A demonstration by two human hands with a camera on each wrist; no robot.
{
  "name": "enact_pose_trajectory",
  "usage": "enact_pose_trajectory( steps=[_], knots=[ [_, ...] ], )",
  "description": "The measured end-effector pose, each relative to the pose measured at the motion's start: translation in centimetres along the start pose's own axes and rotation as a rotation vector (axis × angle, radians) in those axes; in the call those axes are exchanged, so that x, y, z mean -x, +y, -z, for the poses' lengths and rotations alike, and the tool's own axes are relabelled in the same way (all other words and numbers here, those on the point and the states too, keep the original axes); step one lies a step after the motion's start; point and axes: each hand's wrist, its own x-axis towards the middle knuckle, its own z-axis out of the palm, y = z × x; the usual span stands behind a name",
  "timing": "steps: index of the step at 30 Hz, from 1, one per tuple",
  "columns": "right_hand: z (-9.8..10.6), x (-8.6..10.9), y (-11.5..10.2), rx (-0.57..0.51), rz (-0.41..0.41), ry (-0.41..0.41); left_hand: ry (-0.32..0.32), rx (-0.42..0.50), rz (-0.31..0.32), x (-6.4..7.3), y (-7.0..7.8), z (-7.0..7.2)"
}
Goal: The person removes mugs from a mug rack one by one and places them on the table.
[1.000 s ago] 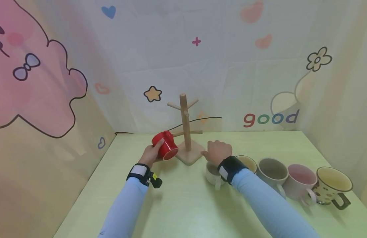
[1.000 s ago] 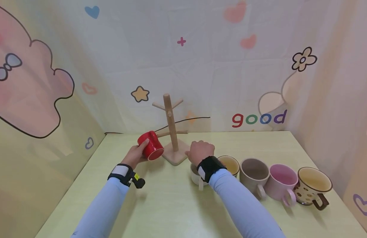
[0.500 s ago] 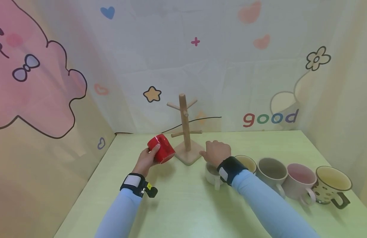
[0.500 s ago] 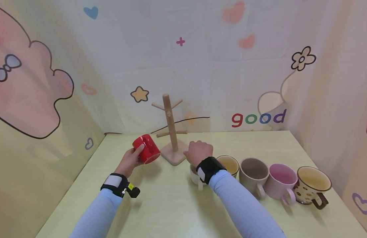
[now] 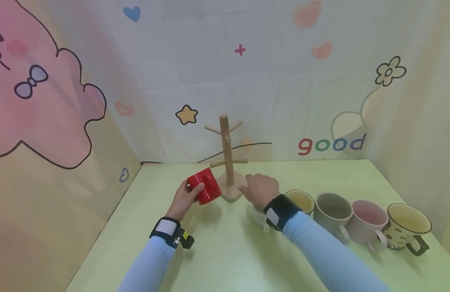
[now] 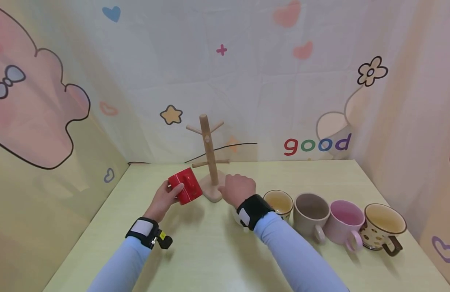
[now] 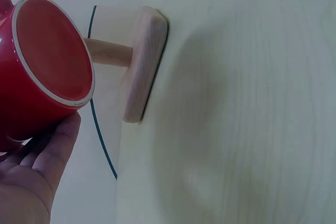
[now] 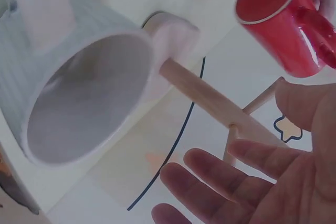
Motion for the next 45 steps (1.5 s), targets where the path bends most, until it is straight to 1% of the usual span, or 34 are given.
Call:
enact_pose_trajectory(
  steps=[4,9,16,23,27,32,39,45],
  knots=[
    [0.3,0.1,-0.6,-0.033,0.002,-0.024,-0.010,-0.037,-0.040,0.3,0.3,-0.6],
    [0.5,0.2,-1.0,-0.060,0.011,-0.036,-0.008,-0.099,-0.078,0.6,0.6,-1.4],
    [0.7,0.2,-1.3,-0.073,0.023,-0.051,-0.013,-0.173,-0.159,0.5,0.4,-2.4],
    [0.5,0.3,-1.6,-0.113,0.035,-0.068,-0.054,-0.211,-0.242,0.4,-0.1,-3.2],
    [0.3,0.4,-1.8,-0.125,0.051,-0.072,-0.077,-0.252,-0.284,0.7,-0.1,-3.7],
    [-0.1,0.6,-1.9,-0.138,0.064,-0.082,-0.104,-0.282,-0.340,1.0,0.2,-4.3],
    [-0.6,0.8,-2.0,-0.177,0.095,-0.049,-0.140,-0.290,-0.379,1.2,0.2,-4.8],
    [-0.5,1.2,-2.2,-0.247,0.075,-0.034,-0.173,-0.302,-0.395,1.3,0.3,-5.1]
  ],
)
